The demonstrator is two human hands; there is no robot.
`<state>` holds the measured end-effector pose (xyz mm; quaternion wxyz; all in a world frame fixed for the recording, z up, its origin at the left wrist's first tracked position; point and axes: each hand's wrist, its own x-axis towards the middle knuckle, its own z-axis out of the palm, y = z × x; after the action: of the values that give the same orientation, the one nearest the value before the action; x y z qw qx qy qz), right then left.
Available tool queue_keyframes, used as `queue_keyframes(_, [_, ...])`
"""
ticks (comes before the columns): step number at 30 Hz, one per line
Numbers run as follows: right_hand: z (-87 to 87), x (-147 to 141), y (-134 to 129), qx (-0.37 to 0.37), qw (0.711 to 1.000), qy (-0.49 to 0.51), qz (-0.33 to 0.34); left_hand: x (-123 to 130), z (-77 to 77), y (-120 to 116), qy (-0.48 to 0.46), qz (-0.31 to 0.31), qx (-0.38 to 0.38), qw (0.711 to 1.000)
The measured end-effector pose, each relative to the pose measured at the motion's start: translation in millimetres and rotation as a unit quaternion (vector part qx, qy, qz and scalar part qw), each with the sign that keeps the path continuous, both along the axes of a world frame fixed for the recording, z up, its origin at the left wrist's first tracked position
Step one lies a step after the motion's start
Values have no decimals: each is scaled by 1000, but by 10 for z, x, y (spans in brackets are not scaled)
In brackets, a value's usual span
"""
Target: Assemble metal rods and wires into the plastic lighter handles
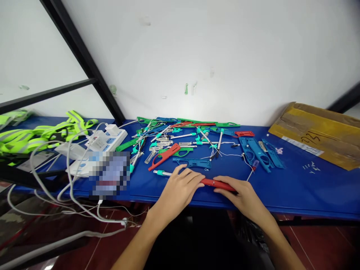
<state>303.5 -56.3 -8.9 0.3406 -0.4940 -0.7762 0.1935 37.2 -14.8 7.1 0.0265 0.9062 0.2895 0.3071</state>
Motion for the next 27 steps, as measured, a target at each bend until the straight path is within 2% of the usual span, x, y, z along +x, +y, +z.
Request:
queue_keyframes(4, [30, 28, -24, -5, 1000, 9, 29, 13, -21, 66, -49, -16, 35, 998])
queue_keyframes(8, [34, 43, -66, 45, 997, 18, 55, 28, 49, -24, -59, -3, 63, 996])
queue_keyframes(11, [17, 53, -87, 94, 994, 30, 42, 5, 95, -112, -67, 21, 79, 994])
queue_keyframes(13, [4, 64, -96, 117, 992, 43, 22, -63, 99, -114, -103, 30, 91, 990])
queue_keyframes(14, [-4, 71, -100, 125, 991, 50, 10, -110, 94, -93, -141, 56, 95, 984])
queue_keyframes(15, [-13, 80, -105, 129, 990, 60, -3, -161, 87, -58, -212, 108, 97, 966])
queue_keyframes(16, [-24, 88, -110, 130, 989, 71, -18, -212, 81, -15, -311, 182, 75, 930])
queue_keyframes(17, [-33, 97, -115, 126, 988, 83, -31, -257, 78, 31, -411, 233, 33, 881])
queue_keyframes(18, [-42, 105, -119, 117, 988, 95, -41, -291, 79, 73, -491, 247, -41, 834])
queue_keyframes(19, [-46, 111, -122, 104, 988, 107, -46, -314, 85, 107, -546, 229, -138, 794])
queue_keyframes(20, [-46, 115, -123, 86, 988, 119, -48, -322, 94, 130, -573, 180, -239, 763])
queue_keyframes(22, [-28, 114, -120, 43, 989, 136, -49, -301, 112, 137, -574, 58, -387, 719])
queue_keyframes(24, [7, 105, -114, 10, 988, 148, -51, -249, 117, 111, -579, -15, -418, 700])
queue_keyframes(27, [52, 93, -112, -27, 984, 173, -39, -175, 89, 79, -609, -36, -394, 688])
